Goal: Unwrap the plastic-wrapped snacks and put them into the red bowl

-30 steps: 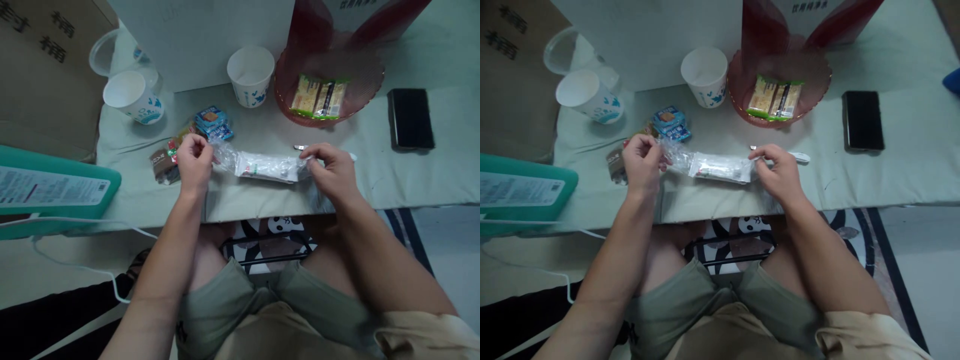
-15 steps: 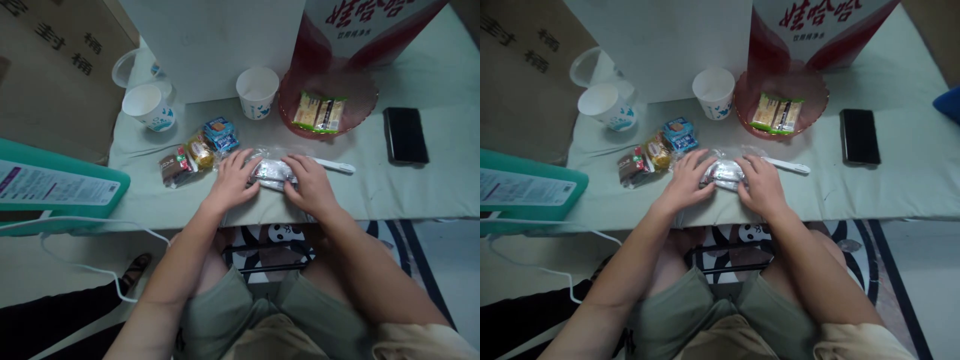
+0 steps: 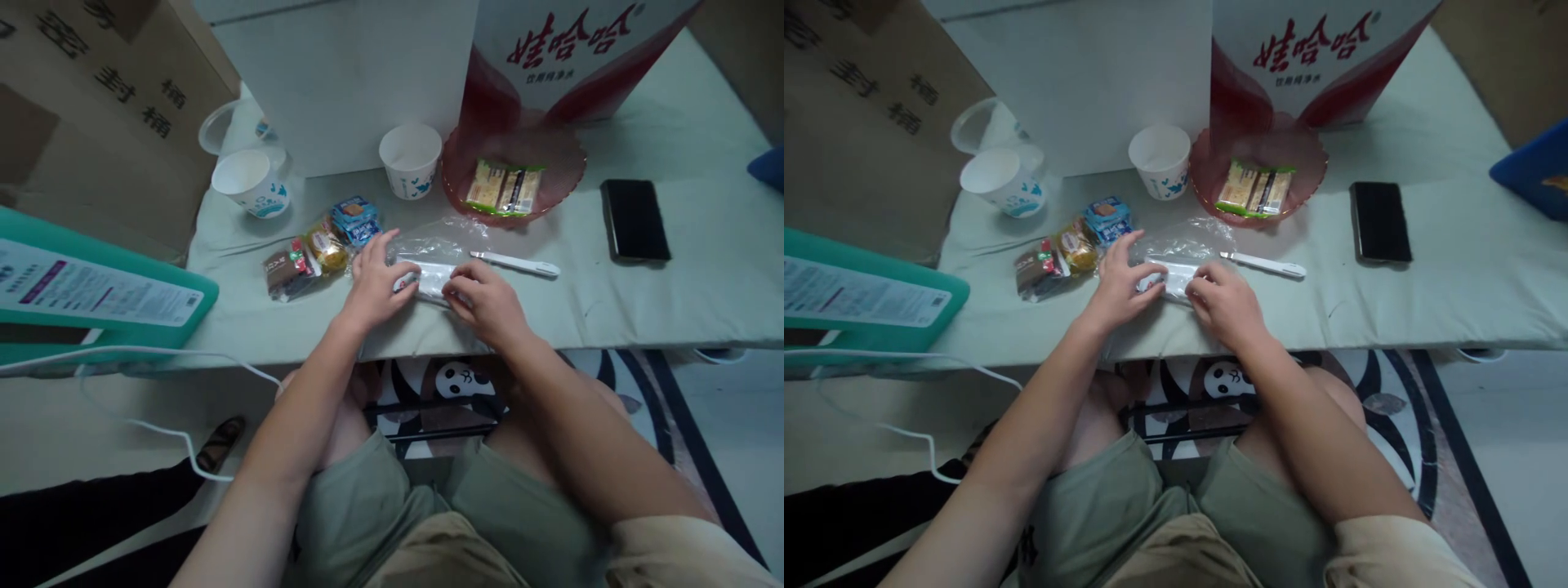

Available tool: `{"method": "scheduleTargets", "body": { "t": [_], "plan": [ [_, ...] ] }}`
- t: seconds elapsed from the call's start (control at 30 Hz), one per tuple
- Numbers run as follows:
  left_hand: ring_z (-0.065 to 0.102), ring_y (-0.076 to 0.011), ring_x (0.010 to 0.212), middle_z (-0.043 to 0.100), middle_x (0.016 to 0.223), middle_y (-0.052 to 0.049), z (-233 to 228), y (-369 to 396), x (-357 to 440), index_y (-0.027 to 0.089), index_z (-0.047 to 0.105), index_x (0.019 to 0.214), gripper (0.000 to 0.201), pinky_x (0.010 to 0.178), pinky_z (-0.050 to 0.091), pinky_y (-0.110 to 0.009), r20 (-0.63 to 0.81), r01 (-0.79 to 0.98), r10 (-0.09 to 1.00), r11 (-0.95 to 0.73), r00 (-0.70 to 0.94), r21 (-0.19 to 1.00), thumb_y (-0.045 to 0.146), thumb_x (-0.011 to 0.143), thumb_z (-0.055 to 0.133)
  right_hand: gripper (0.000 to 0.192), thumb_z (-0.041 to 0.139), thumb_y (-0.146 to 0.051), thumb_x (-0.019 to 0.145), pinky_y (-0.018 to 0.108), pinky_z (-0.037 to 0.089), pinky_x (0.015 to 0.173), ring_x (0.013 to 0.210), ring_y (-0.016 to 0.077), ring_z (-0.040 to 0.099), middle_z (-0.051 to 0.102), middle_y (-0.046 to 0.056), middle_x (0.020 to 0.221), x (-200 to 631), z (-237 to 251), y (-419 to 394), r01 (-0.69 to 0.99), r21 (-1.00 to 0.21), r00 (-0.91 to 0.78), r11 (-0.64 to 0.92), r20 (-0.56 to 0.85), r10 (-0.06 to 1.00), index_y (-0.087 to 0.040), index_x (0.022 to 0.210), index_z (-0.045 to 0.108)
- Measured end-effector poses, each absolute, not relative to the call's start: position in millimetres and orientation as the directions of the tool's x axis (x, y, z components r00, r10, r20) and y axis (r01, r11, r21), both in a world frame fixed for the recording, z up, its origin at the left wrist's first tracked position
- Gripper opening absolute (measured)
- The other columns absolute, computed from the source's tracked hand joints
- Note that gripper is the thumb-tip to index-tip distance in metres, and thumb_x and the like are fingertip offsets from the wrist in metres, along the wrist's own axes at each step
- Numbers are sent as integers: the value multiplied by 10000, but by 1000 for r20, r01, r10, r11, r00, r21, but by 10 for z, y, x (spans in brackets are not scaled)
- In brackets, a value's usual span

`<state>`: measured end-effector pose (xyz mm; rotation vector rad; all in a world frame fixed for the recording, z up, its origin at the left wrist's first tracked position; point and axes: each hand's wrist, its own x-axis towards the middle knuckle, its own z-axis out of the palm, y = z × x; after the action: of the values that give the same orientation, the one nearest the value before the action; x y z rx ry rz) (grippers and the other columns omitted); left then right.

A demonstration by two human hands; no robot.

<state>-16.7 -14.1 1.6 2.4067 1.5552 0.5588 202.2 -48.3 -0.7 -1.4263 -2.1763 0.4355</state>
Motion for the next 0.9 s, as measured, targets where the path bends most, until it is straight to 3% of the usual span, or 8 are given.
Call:
{"method": "scheduleTargets", "body": {
  "t": [0.23,0.4,0.47,0.57,0.63,0.73,0.83,0.9],
  "plan": [
    [631,-276,1230,715,1247,-85,100,-313,-140,224,699,871,89,1100,449,-493,401,766,849,-500,343,403,214,876,610,337,544,-110,878,359,529,847,905,193,655,692,86,1147,1907,86,-617,549,-668,-490,502,230,841,-229,1157,691],
    [612,-292,1299,666,1391,-137,74,-400,-345,191,615,1317,454,1098,456,-467,285,724,828,-561,484,401,212,864,625,204,606,-215,887,296,534,741,771,139,657,722,46,1031,1893,250,-745,322,-872,-673,368,62,737,-215,1081,672],
    [633,-274,1261,674,1363,-143,34,-398,-412,176,543,1420,529,1050,488,-426,221,723,837,-545,500,426,199,895,611,167,586,-286,910,292,517,698,733,141,641,718,47,970,1912,264,-729,336,-877,-592,343,86,801,-201,1023,676],
    [689,-233,1067,739,1134,-104,16,-367,-461,162,509,1459,560,926,515,-362,165,742,863,-497,477,451,177,910,614,201,552,-286,903,335,504,737,731,169,615,695,67,913,1952,208,-618,526,-778,-270,344,231,935,-180,1007,688],
    [682,-237,950,736,969,-78,59,-359,-469,175,646,1300,397,851,498,-367,132,785,872,-484,472,388,176,903,621,222,524,-247,890,368,503,807,818,210,638,697,92,923,1965,146,-519,644,-687,-187,337,286,940,-176,1003,702],
    [642,-268,969,717,949,-85,176,-406,-463,216,746,910,100,834,445,-409,132,806,842,-540,524,244,202,874,654,271,516,-250,898,403,498,911,1002,269,653,715,122,1030,1933,78,-399,717,-584,-320,380,209,924,-185,1065,718],
    [618,-271,1026,732,1007,-60,260,-490,-464,231,708,742,97,857,405,-422,184,726,768,-640,614,252,267,832,707,417,603,-312,877,441,495,939,1130,317,630,683,139,1238,1861,72,-347,785,-504,-373,360,80,924,-206,1277,657],
    [625,-222,889,724,860,-27,260,-516,-485,223,655,662,222,784,401,-382,225,648,732,-677,644,350,322,860,675,561,677,-327,835,466,495,930,1166,347,614,652,148,1314,1817,87,-343,830,-449,-355,331,34,934,-225,1380,592]
  ]
}}
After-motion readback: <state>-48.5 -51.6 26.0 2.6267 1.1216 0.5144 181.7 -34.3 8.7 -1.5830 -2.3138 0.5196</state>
